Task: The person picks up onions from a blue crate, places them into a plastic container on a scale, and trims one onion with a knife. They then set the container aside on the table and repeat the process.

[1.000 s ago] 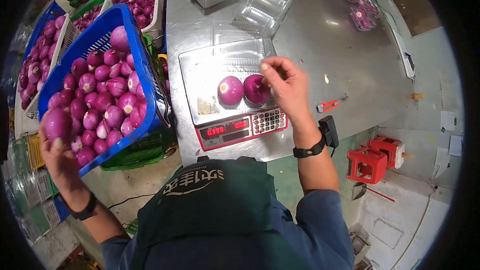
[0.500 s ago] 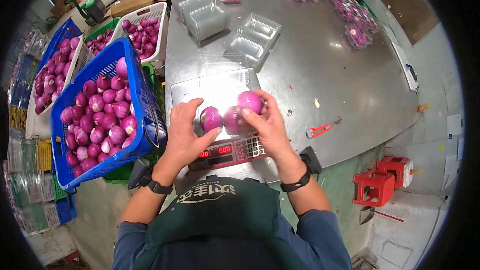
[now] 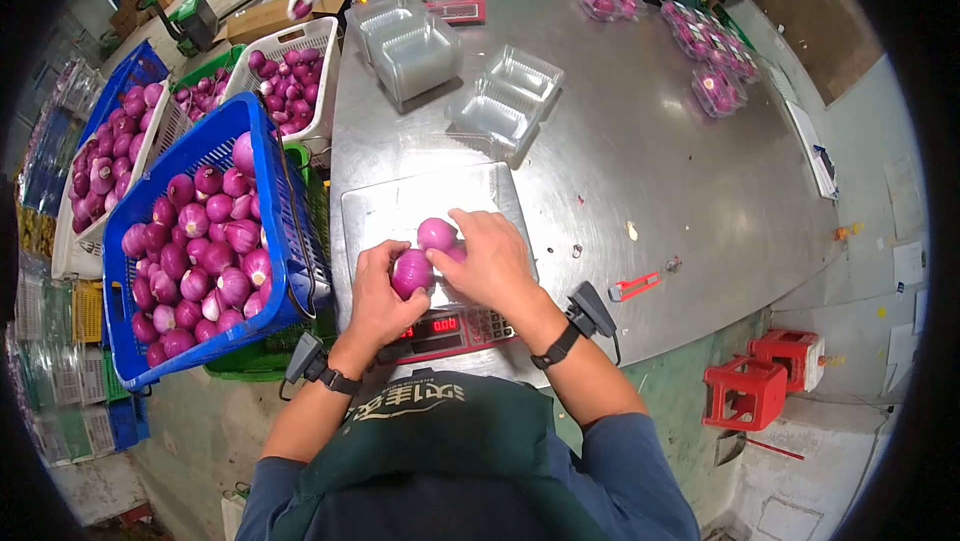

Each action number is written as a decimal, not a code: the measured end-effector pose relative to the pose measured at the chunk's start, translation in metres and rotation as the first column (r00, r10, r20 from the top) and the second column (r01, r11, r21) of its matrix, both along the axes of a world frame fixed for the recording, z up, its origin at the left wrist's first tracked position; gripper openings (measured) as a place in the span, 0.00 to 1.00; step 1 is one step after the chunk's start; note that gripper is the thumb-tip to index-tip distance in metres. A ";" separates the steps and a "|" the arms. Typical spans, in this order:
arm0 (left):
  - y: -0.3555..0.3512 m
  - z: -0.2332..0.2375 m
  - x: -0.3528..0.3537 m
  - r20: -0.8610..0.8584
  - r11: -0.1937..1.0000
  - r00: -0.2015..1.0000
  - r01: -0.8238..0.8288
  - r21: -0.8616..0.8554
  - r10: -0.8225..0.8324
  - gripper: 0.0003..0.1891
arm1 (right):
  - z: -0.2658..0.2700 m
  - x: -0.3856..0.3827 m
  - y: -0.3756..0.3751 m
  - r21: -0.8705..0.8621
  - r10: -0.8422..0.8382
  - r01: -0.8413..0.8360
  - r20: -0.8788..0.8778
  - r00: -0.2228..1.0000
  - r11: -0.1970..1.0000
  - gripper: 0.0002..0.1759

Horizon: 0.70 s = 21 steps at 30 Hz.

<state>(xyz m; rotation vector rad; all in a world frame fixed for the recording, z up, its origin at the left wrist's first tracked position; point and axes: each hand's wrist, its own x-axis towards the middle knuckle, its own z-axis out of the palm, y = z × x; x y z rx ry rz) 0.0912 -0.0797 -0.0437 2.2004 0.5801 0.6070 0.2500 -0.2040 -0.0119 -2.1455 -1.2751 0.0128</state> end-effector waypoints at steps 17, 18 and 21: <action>-0.006 -0.010 -0.065 -0.023 0.423 0.996 -0.060 -0.904 0.092 0.28 | -0.022 0.089 0.024 -0.068 -0.236 0.447 -0.913 0.333 0.892 0.46; -0.006 -0.011 -0.066 -0.016 0.330 0.990 -0.061 -0.942 0.138 0.27 | -0.029 0.097 0.025 -0.026 -0.207 0.465 -0.917 0.341 0.885 0.44; 0.000 -0.009 -0.073 0.063 0.171 0.990 0.041 -0.984 0.125 0.22 | -0.020 0.094 -0.003 0.141 -0.072 0.223 -0.672 0.737 0.965 0.38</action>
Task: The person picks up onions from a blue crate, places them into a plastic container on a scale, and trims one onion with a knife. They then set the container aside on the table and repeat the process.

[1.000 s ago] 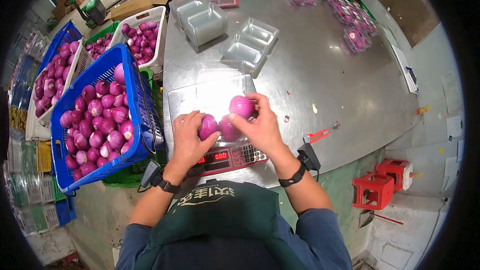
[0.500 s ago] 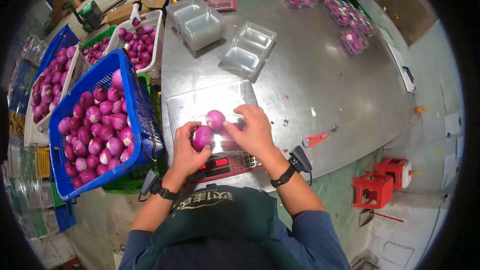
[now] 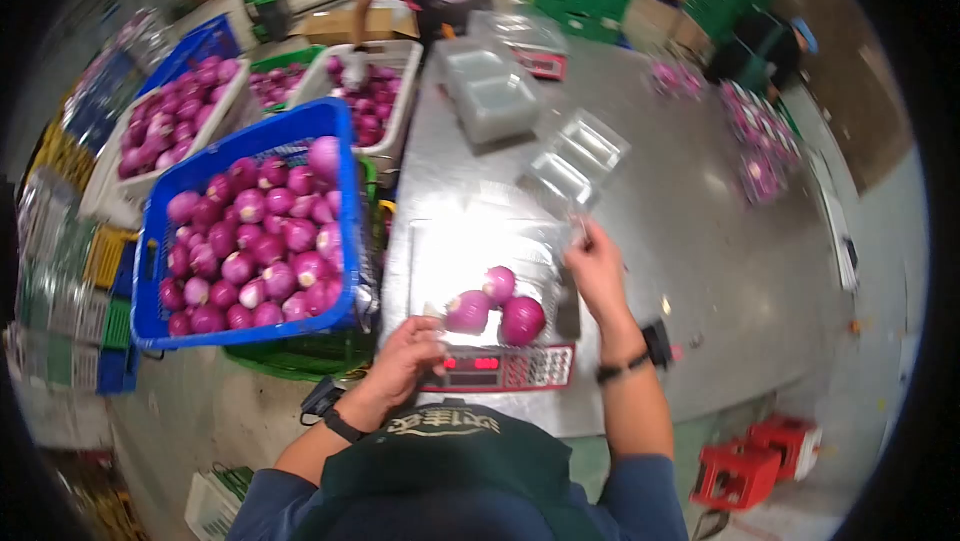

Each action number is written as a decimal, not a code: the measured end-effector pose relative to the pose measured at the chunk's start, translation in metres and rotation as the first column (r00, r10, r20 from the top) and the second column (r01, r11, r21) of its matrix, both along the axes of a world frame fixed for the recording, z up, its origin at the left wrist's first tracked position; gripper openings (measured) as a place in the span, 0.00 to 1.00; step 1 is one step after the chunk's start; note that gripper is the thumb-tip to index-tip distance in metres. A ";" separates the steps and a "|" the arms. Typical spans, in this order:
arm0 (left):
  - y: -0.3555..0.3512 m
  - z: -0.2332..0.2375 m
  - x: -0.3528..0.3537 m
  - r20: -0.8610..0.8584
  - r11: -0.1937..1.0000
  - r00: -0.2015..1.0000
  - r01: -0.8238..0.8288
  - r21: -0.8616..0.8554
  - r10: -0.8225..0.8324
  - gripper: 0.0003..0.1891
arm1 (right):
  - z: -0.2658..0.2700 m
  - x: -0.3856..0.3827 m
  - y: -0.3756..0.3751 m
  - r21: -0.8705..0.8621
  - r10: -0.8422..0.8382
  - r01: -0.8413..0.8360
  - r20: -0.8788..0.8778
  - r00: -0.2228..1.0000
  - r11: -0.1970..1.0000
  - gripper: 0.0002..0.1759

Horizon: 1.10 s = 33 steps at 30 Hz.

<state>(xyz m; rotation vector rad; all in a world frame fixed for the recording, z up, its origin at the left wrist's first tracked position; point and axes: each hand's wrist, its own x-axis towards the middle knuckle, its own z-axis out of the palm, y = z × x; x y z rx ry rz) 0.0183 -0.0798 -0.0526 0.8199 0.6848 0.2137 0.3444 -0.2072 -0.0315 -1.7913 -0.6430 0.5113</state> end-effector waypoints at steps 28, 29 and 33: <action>-0.047 0.006 0.105 -0.203 0.947 0.966 0.210 0.243 -0.162 0.04 | -0.044 -0.042 -0.150 0.022 0.063 -0.062 -0.614 0.787 0.998 0.34; -0.049 0.005 0.110 -0.208 0.943 0.961 0.231 0.240 -0.182 0.04 | -0.048 -0.036 -0.150 0.021 0.046 -0.042 -0.618 0.785 0.999 0.34; -0.061 0.030 0.124 -0.253 0.756 0.951 0.298 0.583 -0.179 0.14 | -0.059 -0.014 -0.165 0.162 0.009 0.159 -0.728 0.685 0.974 0.28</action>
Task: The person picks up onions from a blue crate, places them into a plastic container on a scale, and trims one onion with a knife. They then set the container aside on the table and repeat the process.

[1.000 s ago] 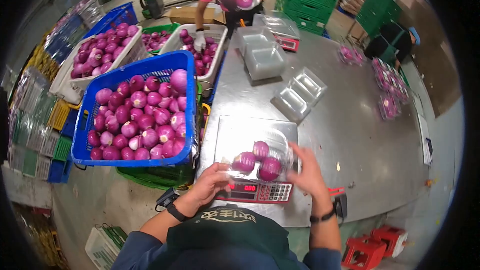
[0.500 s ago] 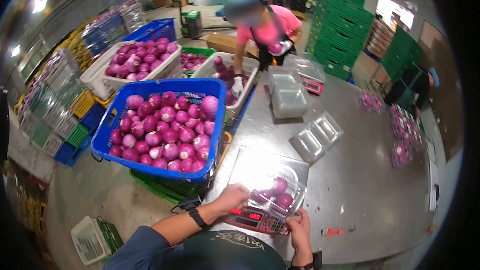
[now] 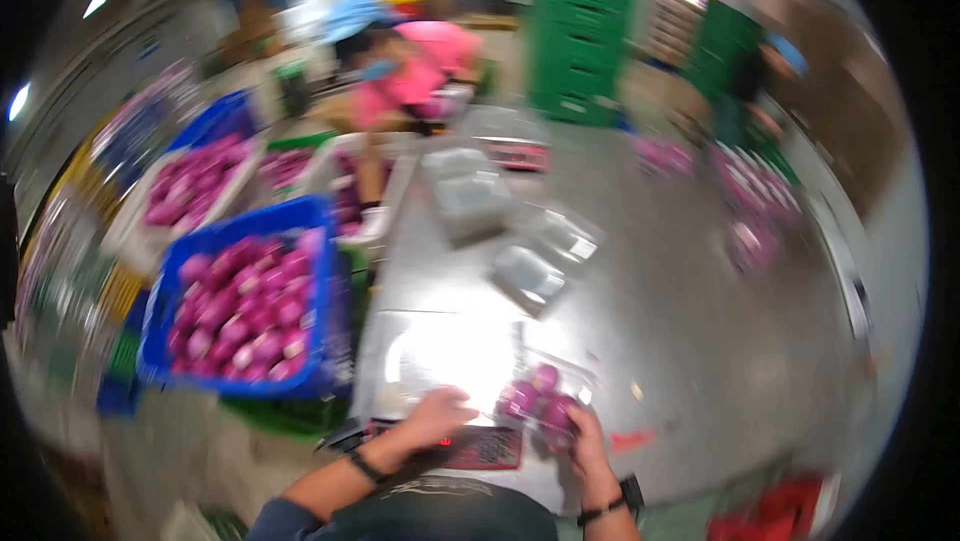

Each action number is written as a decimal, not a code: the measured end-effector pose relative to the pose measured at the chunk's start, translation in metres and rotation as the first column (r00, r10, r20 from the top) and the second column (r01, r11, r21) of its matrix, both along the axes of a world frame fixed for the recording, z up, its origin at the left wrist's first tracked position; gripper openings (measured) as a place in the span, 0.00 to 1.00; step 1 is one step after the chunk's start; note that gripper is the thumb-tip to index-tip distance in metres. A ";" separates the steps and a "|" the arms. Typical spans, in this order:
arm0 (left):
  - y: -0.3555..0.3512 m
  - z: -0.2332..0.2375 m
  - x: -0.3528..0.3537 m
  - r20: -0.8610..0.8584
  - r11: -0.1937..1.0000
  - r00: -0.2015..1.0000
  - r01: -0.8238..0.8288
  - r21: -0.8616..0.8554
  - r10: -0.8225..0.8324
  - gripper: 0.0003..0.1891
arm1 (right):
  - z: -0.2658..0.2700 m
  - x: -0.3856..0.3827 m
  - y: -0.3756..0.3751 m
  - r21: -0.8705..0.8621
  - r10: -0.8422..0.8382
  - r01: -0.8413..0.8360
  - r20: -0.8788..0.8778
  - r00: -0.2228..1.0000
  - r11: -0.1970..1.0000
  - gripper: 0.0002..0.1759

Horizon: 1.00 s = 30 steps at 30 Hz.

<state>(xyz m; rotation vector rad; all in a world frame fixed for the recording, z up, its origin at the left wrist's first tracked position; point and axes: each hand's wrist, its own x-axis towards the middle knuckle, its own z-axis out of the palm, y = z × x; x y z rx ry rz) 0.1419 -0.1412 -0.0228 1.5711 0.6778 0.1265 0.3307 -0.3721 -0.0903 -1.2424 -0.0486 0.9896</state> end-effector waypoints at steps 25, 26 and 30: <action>0.172 0.090 -0.207 -0.235 0.381 0.457 -0.261 0.887 0.858 0.22 | -0.019 0.236 0.025 -0.352 -0.077 0.420 0.683 0.726 0.837 0.16; 0.229 0.038 -0.274 -0.236 0.461 0.591 -0.265 0.847 0.772 0.24 | -0.013 0.220 0.048 -0.381 0.059 0.360 0.753 0.656 0.852 0.17; 0.249 -0.006 -0.311 -0.088 0.303 0.617 -0.254 0.919 0.782 0.21 | 0.021 0.181 0.146 -0.358 0.214 0.187 0.823 0.526 0.915 0.18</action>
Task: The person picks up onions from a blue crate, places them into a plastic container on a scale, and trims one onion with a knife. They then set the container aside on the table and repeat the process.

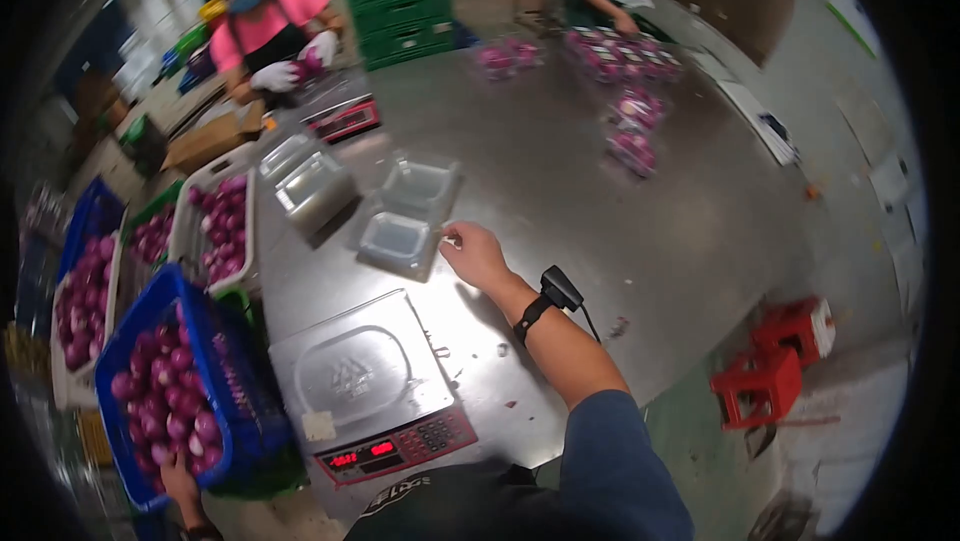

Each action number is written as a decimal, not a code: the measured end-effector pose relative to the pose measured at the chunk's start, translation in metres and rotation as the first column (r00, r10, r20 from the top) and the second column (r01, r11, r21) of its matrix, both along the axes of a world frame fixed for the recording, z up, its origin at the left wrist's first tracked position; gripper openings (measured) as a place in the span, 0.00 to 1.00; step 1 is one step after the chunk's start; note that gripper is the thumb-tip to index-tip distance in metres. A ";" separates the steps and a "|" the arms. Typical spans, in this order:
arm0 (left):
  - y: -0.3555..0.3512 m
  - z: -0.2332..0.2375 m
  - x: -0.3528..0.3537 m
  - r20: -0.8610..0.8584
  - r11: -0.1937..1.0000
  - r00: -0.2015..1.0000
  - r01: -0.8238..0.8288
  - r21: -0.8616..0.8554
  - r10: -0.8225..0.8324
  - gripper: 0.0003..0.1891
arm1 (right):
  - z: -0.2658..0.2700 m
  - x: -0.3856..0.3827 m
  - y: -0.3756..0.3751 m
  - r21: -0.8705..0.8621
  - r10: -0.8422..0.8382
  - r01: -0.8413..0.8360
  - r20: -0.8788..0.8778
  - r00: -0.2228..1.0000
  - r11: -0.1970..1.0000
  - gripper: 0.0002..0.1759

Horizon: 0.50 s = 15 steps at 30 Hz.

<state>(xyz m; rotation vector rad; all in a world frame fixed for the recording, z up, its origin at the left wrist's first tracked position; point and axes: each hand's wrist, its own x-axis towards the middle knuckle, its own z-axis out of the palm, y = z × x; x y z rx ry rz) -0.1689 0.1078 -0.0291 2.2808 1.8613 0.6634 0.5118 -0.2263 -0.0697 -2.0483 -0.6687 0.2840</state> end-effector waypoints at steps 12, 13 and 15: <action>-0.036 0.064 0.057 -0.254 0.966 0.962 -0.152 -0.208 0.097 0.24 | -0.074 -0.009 0.148 -0.631 0.563 -0.293 0.280 0.778 0.719 0.15; -0.035 0.067 0.058 -0.276 0.952 0.954 -0.189 -0.239 0.120 0.24 | -0.066 -0.014 0.146 -0.584 0.509 -0.269 0.296 0.809 0.766 0.16; -0.037 0.073 0.061 -0.241 0.956 0.963 -0.178 -0.232 0.121 0.23 | -0.062 -0.016 0.143 -0.526 0.458 -0.235 0.346 0.819 0.817 0.12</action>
